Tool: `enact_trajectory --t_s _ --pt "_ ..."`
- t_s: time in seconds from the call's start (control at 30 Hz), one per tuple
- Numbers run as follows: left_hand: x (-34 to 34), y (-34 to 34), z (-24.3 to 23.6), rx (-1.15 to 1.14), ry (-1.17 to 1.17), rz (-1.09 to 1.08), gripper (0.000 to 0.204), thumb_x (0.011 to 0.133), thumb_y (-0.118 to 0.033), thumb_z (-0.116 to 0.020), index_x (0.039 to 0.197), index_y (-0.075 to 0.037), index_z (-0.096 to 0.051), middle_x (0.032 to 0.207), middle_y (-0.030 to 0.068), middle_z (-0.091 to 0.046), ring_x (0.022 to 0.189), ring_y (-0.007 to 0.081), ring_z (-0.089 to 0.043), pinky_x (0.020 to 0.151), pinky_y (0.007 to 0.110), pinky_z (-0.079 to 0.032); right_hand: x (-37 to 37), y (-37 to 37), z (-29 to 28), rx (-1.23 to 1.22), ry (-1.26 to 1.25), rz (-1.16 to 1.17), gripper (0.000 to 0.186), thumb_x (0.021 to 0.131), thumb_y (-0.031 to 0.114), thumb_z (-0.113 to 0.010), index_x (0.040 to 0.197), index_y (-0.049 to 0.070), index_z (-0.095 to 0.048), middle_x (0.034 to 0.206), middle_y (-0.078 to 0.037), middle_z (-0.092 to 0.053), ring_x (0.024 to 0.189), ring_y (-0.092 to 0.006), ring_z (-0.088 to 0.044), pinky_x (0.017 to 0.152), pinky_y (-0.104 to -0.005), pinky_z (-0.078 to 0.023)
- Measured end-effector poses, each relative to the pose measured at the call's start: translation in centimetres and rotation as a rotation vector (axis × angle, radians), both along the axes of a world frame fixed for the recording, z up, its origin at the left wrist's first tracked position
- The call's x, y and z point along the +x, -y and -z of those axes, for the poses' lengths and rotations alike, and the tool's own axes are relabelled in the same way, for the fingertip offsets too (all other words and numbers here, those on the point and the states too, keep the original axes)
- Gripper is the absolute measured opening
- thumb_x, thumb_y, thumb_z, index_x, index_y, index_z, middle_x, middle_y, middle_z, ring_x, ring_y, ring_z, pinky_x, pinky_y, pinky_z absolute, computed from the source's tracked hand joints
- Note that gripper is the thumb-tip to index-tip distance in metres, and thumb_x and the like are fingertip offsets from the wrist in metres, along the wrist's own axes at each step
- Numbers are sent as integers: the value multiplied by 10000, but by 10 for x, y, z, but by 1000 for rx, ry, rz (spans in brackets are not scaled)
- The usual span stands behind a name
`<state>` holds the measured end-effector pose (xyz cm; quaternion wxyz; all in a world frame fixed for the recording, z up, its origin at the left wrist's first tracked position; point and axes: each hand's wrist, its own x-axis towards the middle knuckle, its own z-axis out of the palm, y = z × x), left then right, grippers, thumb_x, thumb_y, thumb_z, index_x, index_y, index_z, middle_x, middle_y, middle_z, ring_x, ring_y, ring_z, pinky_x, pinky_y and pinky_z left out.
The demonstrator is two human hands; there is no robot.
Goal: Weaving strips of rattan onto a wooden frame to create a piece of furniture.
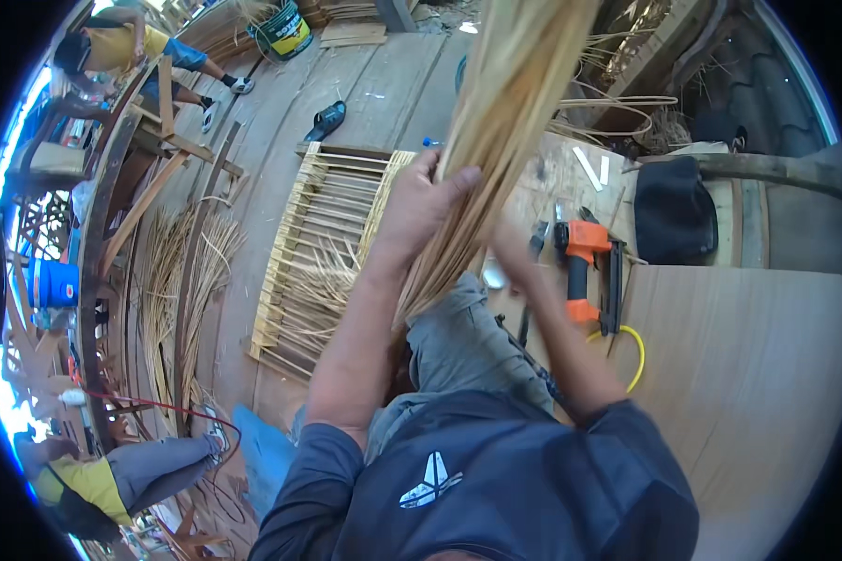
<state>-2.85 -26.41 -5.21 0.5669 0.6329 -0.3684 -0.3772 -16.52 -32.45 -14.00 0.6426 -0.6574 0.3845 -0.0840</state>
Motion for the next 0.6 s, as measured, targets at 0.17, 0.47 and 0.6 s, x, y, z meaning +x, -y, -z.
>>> enact_trajectory --t_s 0.17,0.47,0.6 --pt "20 56 -44 80 -228 39 488 834 -282 -656 1164 58 -538 1008 125 -638 852 163 -607 770 291 -489 50 -81 6 140 691 349 510 783 133 -665 1224 -18 -457 1078 -81 -577 971 -194 -576 875 -308 -467" --pt "126 -105 115 668 -707 111 458 927 -322 -489 1230 19 -526 1118 144 -615 1005 214 -589 905 342 -465 71 20 -33 592 782 585 403 883 163 -561 1209 -44 -446 1072 -136 -590 943 -226 -615 834 -341 -522" --pt "98 -97 66 709 -190 477 540 888 -415 -552 1176 42 -560 1048 142 -636 938 200 -600 820 322 -489 85 22 9 720 700 628 418 892 152 -535 1244 -33 -407 1065 -147 -593 935 -232 -622 837 -362 -529"
